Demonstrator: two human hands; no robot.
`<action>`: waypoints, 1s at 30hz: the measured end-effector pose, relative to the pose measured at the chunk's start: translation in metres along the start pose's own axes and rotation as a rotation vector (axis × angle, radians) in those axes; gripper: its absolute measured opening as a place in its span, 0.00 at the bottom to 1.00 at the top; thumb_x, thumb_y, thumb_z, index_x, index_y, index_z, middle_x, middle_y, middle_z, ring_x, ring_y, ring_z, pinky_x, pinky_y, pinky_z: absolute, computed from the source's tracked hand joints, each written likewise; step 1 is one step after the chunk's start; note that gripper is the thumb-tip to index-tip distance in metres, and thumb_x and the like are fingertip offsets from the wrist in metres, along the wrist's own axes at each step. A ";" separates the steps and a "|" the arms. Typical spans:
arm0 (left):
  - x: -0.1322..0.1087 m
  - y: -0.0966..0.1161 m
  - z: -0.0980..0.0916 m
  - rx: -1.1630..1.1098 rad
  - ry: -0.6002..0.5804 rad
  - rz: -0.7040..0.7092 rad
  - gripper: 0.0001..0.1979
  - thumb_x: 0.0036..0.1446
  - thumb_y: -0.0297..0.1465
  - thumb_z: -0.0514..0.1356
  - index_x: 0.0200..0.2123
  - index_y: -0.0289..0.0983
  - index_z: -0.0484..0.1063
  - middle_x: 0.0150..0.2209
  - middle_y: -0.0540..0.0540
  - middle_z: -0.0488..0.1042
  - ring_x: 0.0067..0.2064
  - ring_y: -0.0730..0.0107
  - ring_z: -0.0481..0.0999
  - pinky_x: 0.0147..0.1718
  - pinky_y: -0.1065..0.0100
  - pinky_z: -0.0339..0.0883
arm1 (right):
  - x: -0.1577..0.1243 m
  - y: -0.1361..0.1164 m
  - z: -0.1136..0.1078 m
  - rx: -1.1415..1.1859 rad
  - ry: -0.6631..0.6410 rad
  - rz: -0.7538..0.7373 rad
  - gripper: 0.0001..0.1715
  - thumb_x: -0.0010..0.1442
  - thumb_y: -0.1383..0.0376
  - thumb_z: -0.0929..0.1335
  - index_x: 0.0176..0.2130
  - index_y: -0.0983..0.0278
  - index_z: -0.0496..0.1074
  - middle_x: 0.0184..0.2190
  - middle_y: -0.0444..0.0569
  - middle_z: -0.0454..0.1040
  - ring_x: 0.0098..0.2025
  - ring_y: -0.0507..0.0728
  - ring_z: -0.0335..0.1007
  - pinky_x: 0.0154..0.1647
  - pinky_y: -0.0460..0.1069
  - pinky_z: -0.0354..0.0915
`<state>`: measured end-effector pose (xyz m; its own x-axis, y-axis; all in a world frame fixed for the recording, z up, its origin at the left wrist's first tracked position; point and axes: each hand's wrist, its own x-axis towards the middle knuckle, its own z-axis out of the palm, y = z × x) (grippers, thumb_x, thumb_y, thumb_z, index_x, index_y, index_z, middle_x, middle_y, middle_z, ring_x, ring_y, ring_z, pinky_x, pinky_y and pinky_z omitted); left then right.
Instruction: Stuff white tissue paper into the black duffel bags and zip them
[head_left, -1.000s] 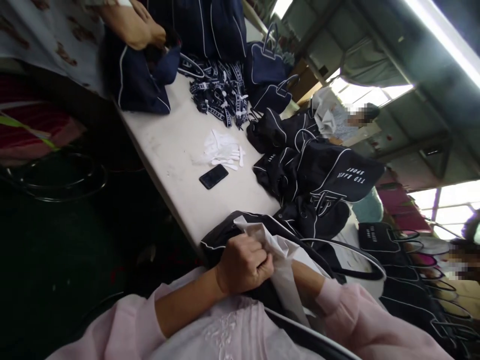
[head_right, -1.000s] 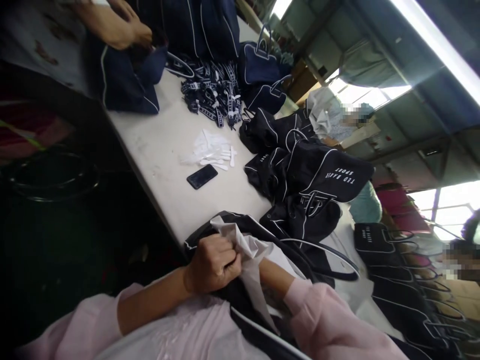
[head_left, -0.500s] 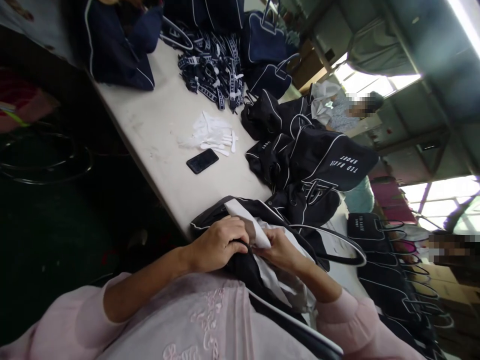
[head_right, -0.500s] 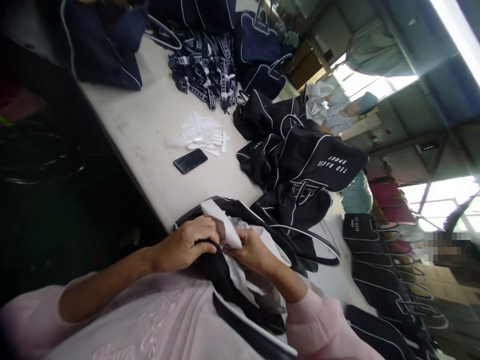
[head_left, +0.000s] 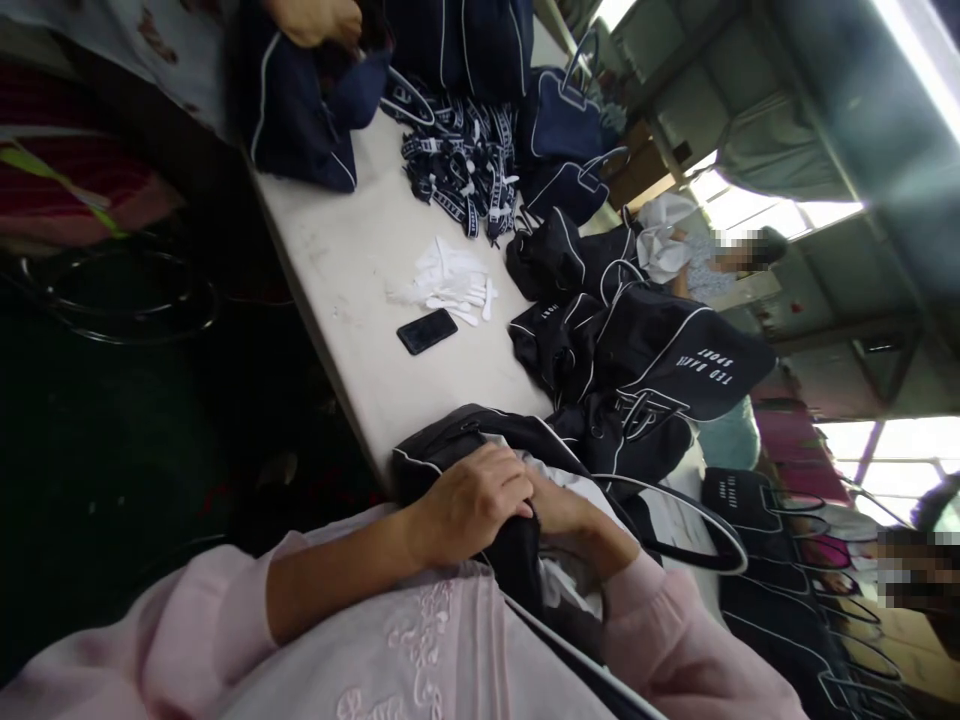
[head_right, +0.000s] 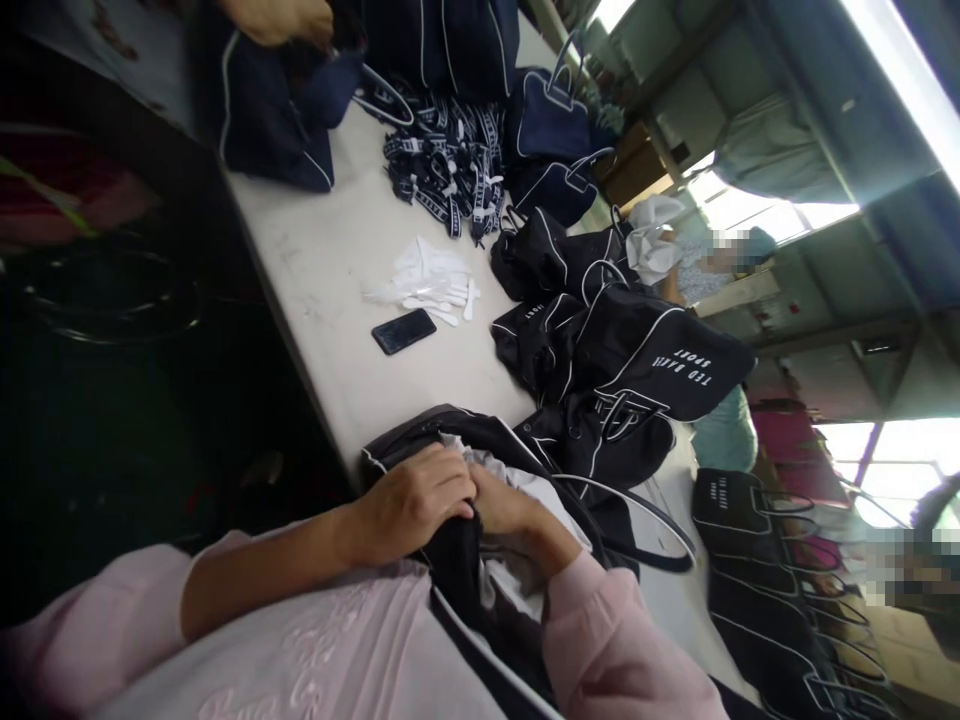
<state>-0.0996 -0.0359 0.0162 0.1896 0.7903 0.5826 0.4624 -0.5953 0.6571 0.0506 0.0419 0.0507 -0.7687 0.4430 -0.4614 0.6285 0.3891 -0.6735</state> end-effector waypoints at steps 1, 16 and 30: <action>-0.004 0.001 -0.001 -0.009 0.003 0.003 0.03 0.62 0.25 0.60 0.34 0.33 0.70 0.36 0.45 0.72 0.42 0.62 0.69 0.43 0.61 0.60 | -0.008 -0.007 -0.007 0.075 -0.059 0.005 0.10 0.60 0.59 0.68 0.35 0.63 0.75 0.31 0.47 0.74 0.36 0.55 0.70 0.36 0.48 0.70; 0.064 -0.027 0.010 0.477 -0.426 -0.205 0.10 0.61 0.19 0.50 0.37 0.33 0.71 0.36 0.40 0.74 0.38 0.53 0.75 0.28 0.63 0.60 | -0.079 0.013 -0.034 -0.140 0.594 0.507 0.14 0.57 0.58 0.70 0.28 0.67 0.75 0.23 0.44 0.73 0.27 0.51 0.66 0.29 0.46 0.58; 0.094 -0.067 0.049 0.748 -0.169 0.509 0.06 0.62 0.21 0.52 0.37 0.32 0.68 0.31 0.42 0.69 0.31 0.58 0.68 0.28 0.61 0.59 | -0.116 -0.005 0.006 -0.078 0.272 0.165 0.38 0.65 0.66 0.62 0.69 0.71 0.48 0.69 0.57 0.48 0.72 0.57 0.40 0.72 0.54 0.42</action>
<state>-0.0705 0.0849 0.0036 0.6211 0.5041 0.6001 0.7168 -0.6750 -0.1748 0.1363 -0.0164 0.1038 -0.6022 0.7005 -0.3829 0.7575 0.3499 -0.5511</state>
